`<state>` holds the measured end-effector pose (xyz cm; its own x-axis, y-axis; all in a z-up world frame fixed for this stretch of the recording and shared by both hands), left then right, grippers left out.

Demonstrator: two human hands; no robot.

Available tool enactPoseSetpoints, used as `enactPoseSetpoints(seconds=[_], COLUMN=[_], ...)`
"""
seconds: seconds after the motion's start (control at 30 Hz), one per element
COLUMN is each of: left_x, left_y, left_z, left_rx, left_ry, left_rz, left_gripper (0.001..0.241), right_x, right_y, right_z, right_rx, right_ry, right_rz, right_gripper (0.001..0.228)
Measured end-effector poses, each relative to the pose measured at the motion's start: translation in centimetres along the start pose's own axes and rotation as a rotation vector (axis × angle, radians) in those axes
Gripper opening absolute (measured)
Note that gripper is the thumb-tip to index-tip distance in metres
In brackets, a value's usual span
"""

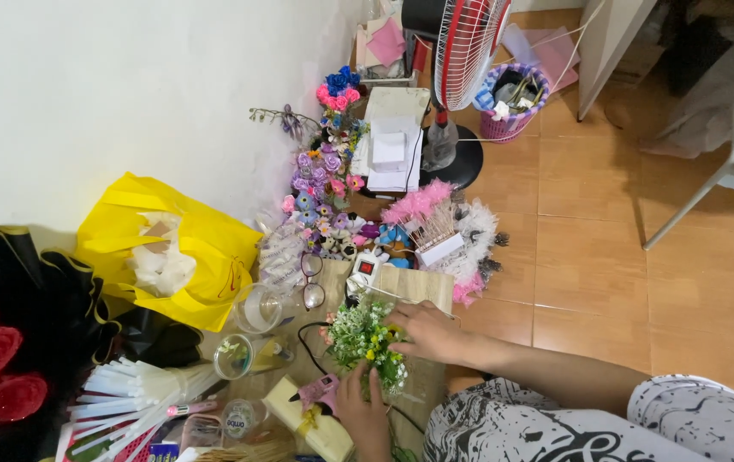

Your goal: The person arranges artificial flowers into a small bouquet, adding white, blue, and yellow blooms along with green leaves. They adjust the arrangement repeatedly and use a hot glue gun to secure the flowers in place.

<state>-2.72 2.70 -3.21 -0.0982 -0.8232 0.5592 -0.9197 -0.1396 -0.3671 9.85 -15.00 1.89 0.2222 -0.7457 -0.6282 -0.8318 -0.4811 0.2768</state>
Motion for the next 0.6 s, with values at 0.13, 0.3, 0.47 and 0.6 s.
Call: enactPoseSetpoints(seconds=[0.13,0.3,0.47,0.6], left_x=[0.6,0.0,-0.2,-0.7], left_y=[-0.4,0.2,0.3,0.2], left_z=[-1.4,-1.6,0.2,-0.1], left_rx=[0.064,0.045,-0.095,-0.131], left_ry=[-0.105,-0.072,-0.061,0.016], left_rz=[0.046,0.088,0.205,0.003], left_gripper=[0.024,0.024,0.031,0.046], right_x=[0.5,-0.6,-0.1,0.1], right_y=[0.1,1.7,1.9,1.2], right_z=[-1.5,-3.7,-2.4,-2.4], right_rx=[0.023,-0.246,-0.223,-0.080], right_ry=[0.066,0.096,0.042,0.015], right_rz=[0.024,0.209,0.140,0.069], right_gripper=[0.040,0.060,0.051,0.038])
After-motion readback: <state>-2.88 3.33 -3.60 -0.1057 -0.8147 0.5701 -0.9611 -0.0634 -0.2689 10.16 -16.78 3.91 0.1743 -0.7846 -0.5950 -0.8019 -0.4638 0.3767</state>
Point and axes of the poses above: each hand's wrist, its own y-axis away from the middle knuckle, its own z-axis out of the palm, x = y × z, the point moved 4 cm from there along -y, towards the middle knuckle, and after that the axes turned 14 degrees about z, right-handed, at the moved point
